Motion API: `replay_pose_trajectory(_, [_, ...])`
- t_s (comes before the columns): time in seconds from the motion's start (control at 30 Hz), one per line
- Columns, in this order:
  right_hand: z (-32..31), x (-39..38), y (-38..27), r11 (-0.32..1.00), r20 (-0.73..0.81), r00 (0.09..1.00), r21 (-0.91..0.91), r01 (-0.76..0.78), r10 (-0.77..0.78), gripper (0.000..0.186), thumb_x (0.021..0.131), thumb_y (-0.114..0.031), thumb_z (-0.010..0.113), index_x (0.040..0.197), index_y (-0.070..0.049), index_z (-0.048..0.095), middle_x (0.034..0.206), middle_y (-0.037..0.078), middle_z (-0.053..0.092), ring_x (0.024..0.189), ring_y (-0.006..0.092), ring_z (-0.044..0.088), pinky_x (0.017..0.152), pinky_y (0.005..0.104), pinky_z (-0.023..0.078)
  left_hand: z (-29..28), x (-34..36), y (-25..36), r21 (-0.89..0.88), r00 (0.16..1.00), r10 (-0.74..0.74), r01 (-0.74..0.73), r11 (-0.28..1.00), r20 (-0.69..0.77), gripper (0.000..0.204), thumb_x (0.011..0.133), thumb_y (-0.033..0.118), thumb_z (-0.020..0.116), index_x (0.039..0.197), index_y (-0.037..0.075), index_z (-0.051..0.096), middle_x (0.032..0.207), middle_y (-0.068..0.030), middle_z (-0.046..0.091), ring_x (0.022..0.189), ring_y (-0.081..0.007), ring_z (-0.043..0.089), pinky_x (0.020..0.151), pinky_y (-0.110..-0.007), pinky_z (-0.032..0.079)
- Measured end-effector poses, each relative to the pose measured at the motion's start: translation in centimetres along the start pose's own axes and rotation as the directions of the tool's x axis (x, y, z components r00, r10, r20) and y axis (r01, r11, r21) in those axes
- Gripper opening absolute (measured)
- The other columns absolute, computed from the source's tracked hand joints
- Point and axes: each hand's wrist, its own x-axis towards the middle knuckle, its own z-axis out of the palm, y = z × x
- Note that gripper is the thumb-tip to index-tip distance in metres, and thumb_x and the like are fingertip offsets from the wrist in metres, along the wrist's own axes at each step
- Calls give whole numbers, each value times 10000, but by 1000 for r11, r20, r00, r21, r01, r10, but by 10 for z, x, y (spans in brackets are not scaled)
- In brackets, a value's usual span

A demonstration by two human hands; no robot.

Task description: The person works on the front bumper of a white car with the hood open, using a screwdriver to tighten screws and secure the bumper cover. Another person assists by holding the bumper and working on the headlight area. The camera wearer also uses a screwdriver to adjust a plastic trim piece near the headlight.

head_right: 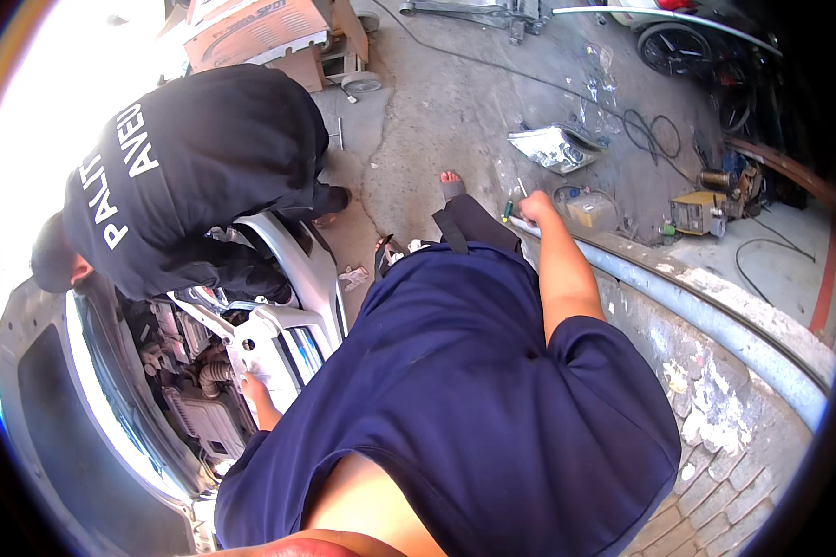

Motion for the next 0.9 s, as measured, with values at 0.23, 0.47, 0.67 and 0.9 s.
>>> replay_pose_trajectory(0.23, [-4, -21, 33, 965, -58, 965, 79, -249, 254, 147, 880, -99, 559, 811, 4, 638, 709, 83, 647, 538, 165, 584, 454, 346, 463, 7, -2, 9, -66, 995, -37, 31, 997, -92, 627, 922, 462, 389, 1069, -105, 612, 1047, -331, 622, 982, -493, 579, 885, -533, 426])
replay_pose_trajectory(0.47, [2, -43, 10, 957, -34, 960, 87, -276, 279, 133, 874, -106, 587, 814, 5, 631, 716, 93, 651, 515, 163, 569, 449, 342, 457, 12, 3, -1, -48, 991, -50, 45, 998, -124, 611, 915, 463, 389, 1058, -86, 616, 1028, -323, 629, 957, -490, 588, 859, -545, 436])
replay_pose_trajectory(0.67, [-4, -17, 22, 996, -54, 997, -66, -52, 49, 227, 892, -135, 610, 750, 40, 641, 593, 120, 603, 433, 203, 532, 388, 380, 413, 17, -1, 6, -21, 979, 100, -106, 994, -178, 558, 916, 426, 399, 953, -89, 612, 916, -335, 631, 860, -505, 589, 789, -554, 451])
replay_pose_trajectory(0.9, [61, 2, 24, 928, -163, 982, 343, 145, -93, 142, 819, -130, 594, 771, 4, 596, 605, 56, 539, 437, 136, 464, 394, 307, 363, -4, -14, 11, 30, 984, 147, -151, 988, 102, 549, 854, 345, 510, 1068, -160, 544, 1039, -347, 600, 988, -463, 576, 902, -485, 429])
